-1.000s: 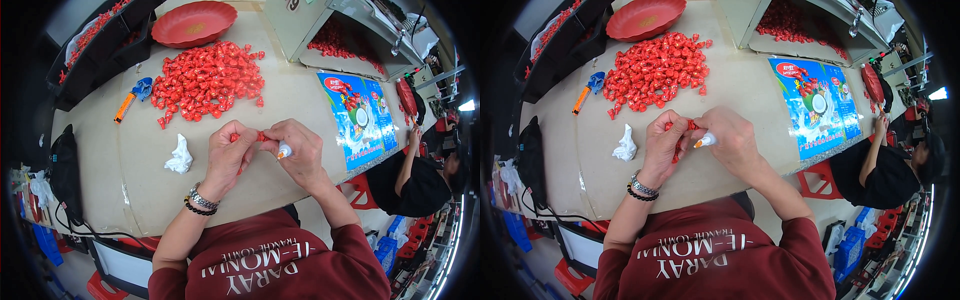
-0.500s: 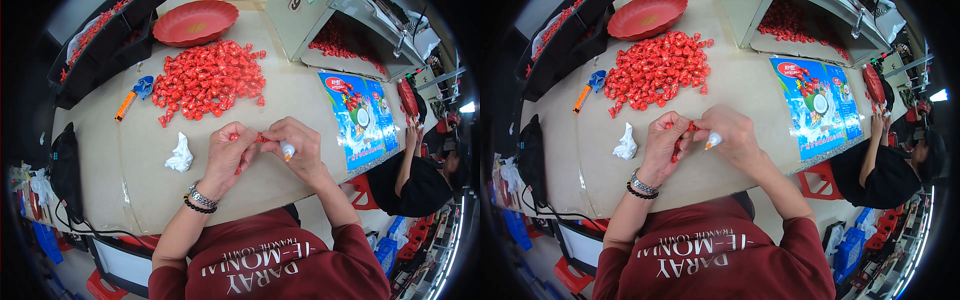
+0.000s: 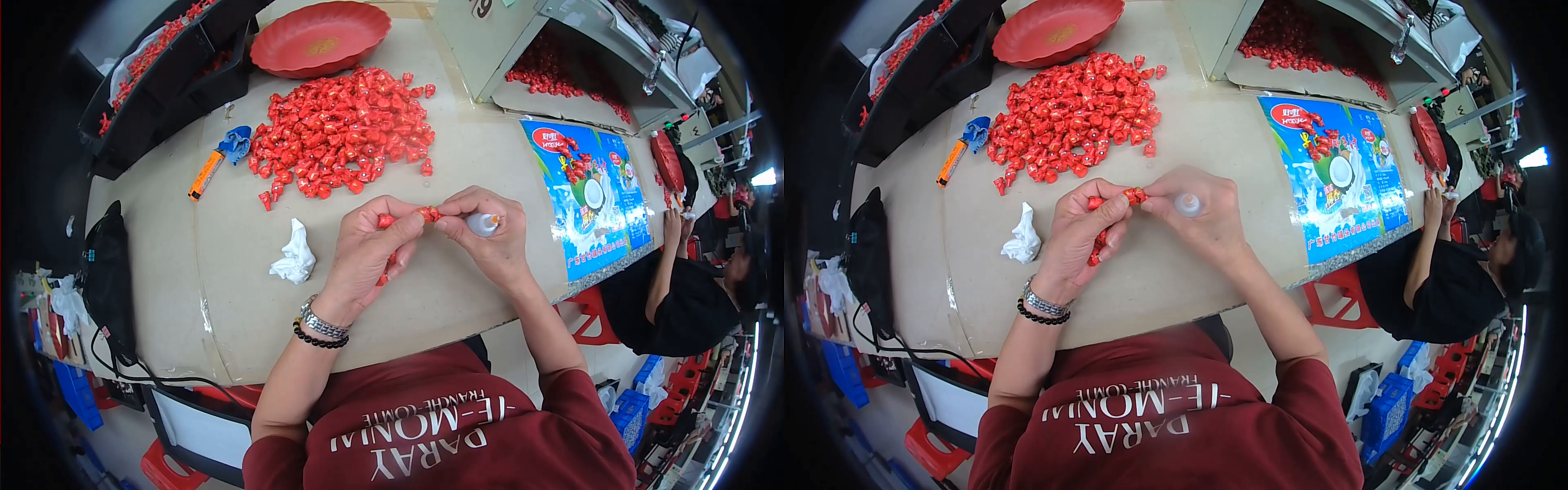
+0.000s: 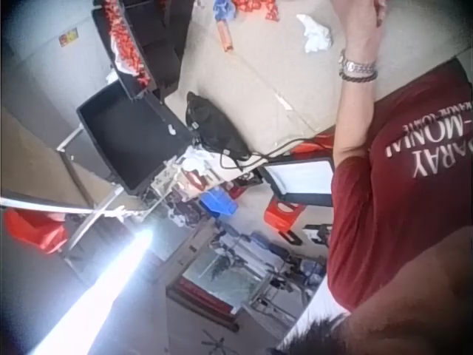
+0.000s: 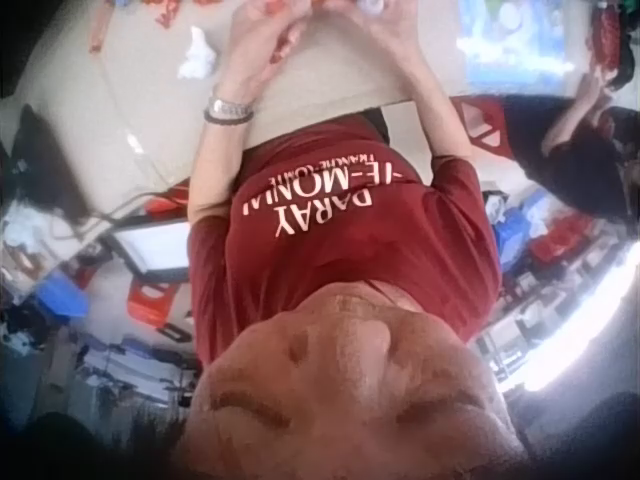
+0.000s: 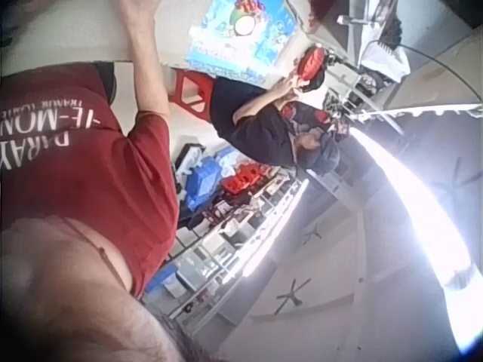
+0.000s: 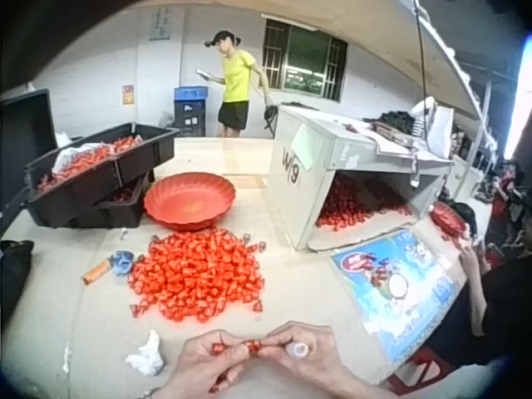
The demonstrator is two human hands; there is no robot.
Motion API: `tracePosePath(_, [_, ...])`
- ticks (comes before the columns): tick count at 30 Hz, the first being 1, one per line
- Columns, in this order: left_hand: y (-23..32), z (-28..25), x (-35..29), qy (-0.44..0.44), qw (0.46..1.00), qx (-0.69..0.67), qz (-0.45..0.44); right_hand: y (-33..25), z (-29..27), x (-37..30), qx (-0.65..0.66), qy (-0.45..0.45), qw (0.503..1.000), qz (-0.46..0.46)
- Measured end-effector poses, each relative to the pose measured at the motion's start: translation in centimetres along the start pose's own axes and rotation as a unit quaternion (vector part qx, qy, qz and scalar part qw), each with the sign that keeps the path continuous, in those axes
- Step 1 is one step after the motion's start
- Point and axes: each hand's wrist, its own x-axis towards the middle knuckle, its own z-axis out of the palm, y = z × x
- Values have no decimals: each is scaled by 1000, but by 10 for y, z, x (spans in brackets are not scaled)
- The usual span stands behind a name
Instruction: The person assembles small plastic components by applying liquid glue to the pieces from a glue bottle and joining them together by hand.
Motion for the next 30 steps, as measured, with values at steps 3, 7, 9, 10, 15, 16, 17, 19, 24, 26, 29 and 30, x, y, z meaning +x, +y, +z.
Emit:
tracePosePath(3, [-4, 4, -1, 30, 998, 49, 37, 0, 1, -3, 32, -8, 997, 64])
tracePosePath(7, [-11, 5, 0, 38, 994, 66, 77, -6, 7, -7, 122, 6, 980, 158])
tracePosePath(9, [-14, 5, 0, 55, 988, 89, 117, -8, 12, -8, 136, 12, 977, 164])
tracePosePath(10, [-15, 4, 0, 55, 987, 90, 118, -8, 13, -8, 150, 17, 974, 170])
tracePosePath(15, [-10, 1, 0, 35, 989, 101, 106, -5, 7, -6, 163, -5, 971, 177])
tracePosePath(16, [-11, 1, 0, 37, 989, 101, 106, -5, 4, -4, 152, -31, 971, 183])
tracePosePath(17, [-13, 0, 0, 45, 980, 138, 134, -6, 3, -2, 153, -32, 971, 183])
tracePosePath(19, [-15, 0, 0, 51, 970, 175, 162, -9, 0, 2, 188, -57, 953, 232])
tracePosePath(24, [-17, 0, 3, 74, 955, 218, 185, -4, -2, 0, 87, -52, 986, 135])
tracePosePath(26, [-17, 1, 2, 84, 935, 263, 225, -4, -2, 1, 37, -57, 994, 87])
tracePosePath(29, [-18, 2, 0, 95, 918, 287, 256, -13, -2, 3, 134, -73, 962, 224])
tracePosePath(30, [-19, 2, -1, 98, 926, 268, 249, -13, -1, 3, 149, -71, 960, 225])
